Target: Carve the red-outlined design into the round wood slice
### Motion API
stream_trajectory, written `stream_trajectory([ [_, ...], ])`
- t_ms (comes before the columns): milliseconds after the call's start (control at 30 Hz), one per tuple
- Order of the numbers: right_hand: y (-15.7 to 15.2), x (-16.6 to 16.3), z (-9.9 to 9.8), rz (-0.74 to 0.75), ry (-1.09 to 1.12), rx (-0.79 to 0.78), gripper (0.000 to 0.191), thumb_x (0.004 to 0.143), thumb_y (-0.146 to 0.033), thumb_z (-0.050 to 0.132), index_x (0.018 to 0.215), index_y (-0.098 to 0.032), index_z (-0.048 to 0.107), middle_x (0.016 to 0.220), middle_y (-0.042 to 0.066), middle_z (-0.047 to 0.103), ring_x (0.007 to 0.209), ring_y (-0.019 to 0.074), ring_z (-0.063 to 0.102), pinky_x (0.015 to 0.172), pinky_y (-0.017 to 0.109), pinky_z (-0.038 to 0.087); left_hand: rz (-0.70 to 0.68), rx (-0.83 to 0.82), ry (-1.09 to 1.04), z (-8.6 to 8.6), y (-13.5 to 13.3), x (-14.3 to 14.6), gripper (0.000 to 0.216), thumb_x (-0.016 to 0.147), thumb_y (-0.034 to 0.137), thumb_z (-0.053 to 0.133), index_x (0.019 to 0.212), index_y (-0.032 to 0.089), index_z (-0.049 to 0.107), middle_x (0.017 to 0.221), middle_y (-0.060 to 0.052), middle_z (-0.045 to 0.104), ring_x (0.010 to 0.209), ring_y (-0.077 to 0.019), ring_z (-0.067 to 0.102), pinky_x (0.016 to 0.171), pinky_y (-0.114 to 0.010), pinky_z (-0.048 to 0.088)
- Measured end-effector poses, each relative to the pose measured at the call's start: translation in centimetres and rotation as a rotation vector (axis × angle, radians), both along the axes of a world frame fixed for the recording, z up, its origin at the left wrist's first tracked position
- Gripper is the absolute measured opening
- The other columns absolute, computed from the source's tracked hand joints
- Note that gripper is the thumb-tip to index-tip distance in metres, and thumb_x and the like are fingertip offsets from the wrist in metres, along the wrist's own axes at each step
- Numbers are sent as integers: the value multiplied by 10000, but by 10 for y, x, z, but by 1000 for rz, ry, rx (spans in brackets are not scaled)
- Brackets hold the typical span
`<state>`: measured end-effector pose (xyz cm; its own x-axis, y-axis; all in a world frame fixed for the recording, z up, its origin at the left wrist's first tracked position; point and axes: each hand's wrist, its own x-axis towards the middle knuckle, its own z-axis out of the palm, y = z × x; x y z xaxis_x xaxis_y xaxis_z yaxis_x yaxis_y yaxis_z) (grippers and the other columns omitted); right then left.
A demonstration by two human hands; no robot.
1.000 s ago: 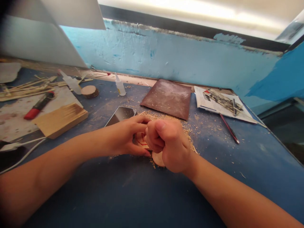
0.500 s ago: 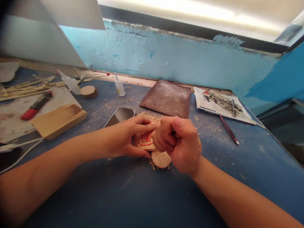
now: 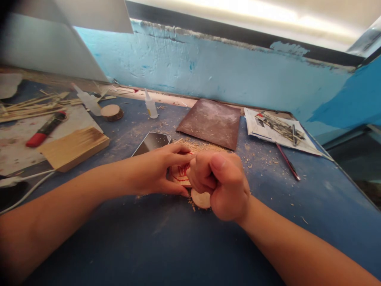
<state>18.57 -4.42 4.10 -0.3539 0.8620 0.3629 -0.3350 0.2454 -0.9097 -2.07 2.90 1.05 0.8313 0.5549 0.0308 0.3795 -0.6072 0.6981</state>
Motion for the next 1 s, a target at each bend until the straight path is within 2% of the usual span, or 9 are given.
stream_trajectory([
  [167,3,-13,-4,-14,-9,18,583,1104,-408,535,576,-230,364,501,-44,302,452,107,282,484,292,290,-9,-13,-1,0,2,0,388,850,362,991,1199,284,840,1428,-79,628,1325,-332,644,1142,-459,592],
  [233,7,-17,-4,-30,14,-42,584,1094,-398,564,569,-232,370,492,-53,289,443,101,268,470,281,277,-5,-16,-4,-2,3,0,370,841,367,993,1164,276,837,1401,-74,634,1305,-327,648,1119,-449,602],
  [333,12,-22,-6,-78,45,-145,612,1080,-475,626,568,-241,384,485,-65,291,427,87,227,432,263,236,-13,-19,-36,-4,4,0,336,861,360,976,1157,276,842,1449,-77,625,1333,-325,644,1152,-459,592],
  [433,15,-21,-7,-106,60,-183,616,1072,-502,647,575,-240,393,489,-67,300,432,82,230,426,246,232,-27,-20,-39,-5,4,-1,362,886,359,957,1222,288,841,1508,-85,611,1381,-331,636,1230,-501,551],
  [633,16,7,-3,15,182,-210,566,1040,-456,599,585,-243,339,497,-75,220,424,94,185,417,260,234,-25,5,-27,-2,1,-3,652,895,343,952,1503,263,729,1599,-134,598,1506,-364,576,1348,-554,437],
  [833,12,24,8,12,114,-151,557,1036,-475,596,592,-242,356,500,-63,259,439,110,233,431,287,276,-58,4,-95,2,-3,-3,688,869,320,982,1503,238,727,1566,-123,637,1490,-341,609,1327,-483,475],
  [1000,6,18,11,34,85,-104,619,1107,-575,523,613,-239,361,501,-64,232,436,109,228,435,288,274,-63,-54,-96,6,-4,-4,700,886,410,998,1520,281,729,1606,-122,623,1528,-350,587,1376,-524,424],
])
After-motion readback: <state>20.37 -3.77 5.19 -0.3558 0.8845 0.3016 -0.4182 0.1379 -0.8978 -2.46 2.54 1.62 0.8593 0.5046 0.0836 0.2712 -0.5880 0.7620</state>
